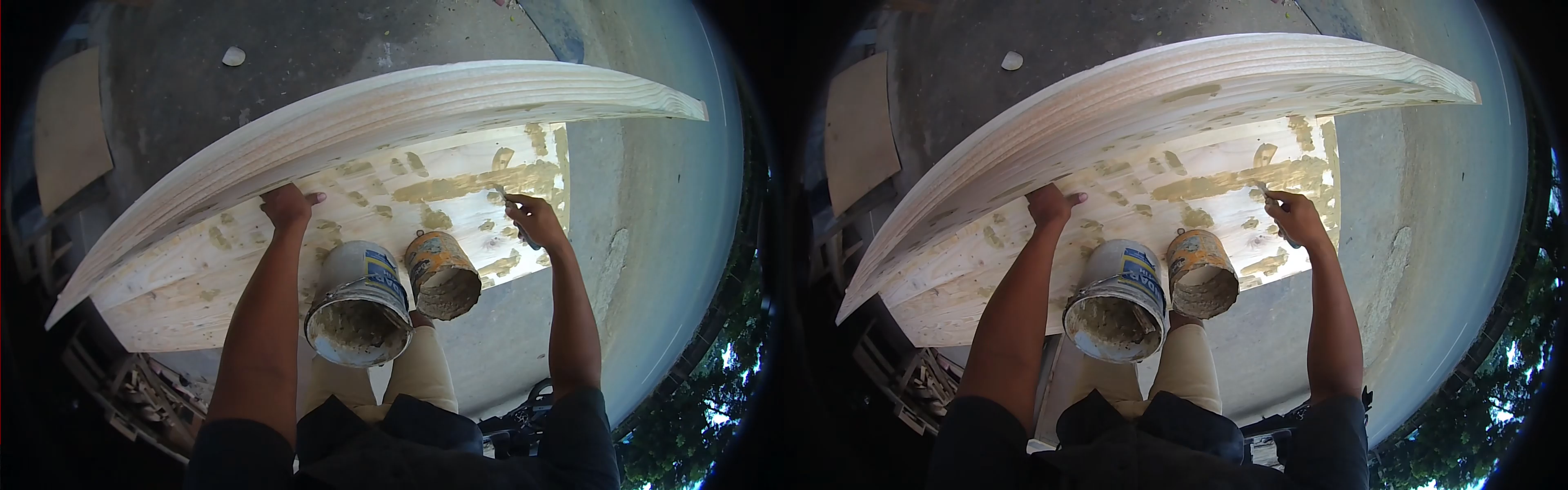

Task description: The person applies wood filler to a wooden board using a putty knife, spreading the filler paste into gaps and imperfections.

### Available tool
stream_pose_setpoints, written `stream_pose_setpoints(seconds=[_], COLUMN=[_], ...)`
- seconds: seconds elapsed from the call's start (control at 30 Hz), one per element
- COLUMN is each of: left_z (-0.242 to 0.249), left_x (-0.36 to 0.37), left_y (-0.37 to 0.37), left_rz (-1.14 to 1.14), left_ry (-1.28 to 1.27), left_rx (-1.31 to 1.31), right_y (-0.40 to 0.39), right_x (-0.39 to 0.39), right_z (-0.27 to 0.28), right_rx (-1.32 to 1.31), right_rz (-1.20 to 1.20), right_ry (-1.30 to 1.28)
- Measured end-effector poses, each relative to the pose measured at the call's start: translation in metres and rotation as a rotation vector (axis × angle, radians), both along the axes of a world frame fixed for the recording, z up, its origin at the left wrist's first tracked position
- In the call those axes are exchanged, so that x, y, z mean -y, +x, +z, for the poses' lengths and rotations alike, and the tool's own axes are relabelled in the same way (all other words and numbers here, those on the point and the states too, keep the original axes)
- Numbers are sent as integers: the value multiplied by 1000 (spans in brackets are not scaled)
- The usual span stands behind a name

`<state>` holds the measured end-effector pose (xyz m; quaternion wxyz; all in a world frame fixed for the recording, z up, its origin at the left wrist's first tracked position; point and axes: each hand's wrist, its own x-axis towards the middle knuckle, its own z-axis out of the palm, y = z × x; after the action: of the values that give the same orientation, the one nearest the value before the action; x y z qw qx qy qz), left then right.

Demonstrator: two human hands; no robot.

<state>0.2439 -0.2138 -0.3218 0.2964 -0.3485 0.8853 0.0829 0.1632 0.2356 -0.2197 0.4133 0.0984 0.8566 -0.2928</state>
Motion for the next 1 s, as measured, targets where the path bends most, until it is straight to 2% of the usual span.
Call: stream_pose_setpoints(seconds=[0.1, 0.13, 0.27, 0.37, 0.43, 0.5, 0.67, 0.7, 0.83, 0.9, 1.0], left_z=[-9, -9, 0, 0, -3, -7, 0, 1, 4, 6, 6], left_x=[2, 2, 0, 1, 1, 3, 2, 3, -1, -1, -2], left_y=[5, 4, 1, 2, 4, 5, 2, 2, -1, -2, -1], left_rz=[-18, -11, 12, -3, -11, -15, -3, -1, 18, 32, 49], left_ry=[-11, -5, 26, 42, 25, 8, 64, 63, 53, 53, 61], left_rx=[-61, -62, -47, -53, -64, -74, -56, -58, -34, -4, -50], right_y=[25, 31, 42, 40, 39, 33, 15, 11, 0, -10, -13], right_x=[50, 57, 93, 113, 108, 100, 75, 70, 43, 32, 32], right_z=[6, 0, -14, -18, -31, -36, -34, -33, -27, -19, -3], right_rx=[-304, -390, -553, -578, -574, -677, -602, -546, -611, -476, -487], right_rz=[497, 611, 920, 1037, 1046, 1067, 1126, 1091, 1027, 960, 947], right_ry=[137, 95, 144, 180, 209, 229, 336, 336, 353, 367, 432])
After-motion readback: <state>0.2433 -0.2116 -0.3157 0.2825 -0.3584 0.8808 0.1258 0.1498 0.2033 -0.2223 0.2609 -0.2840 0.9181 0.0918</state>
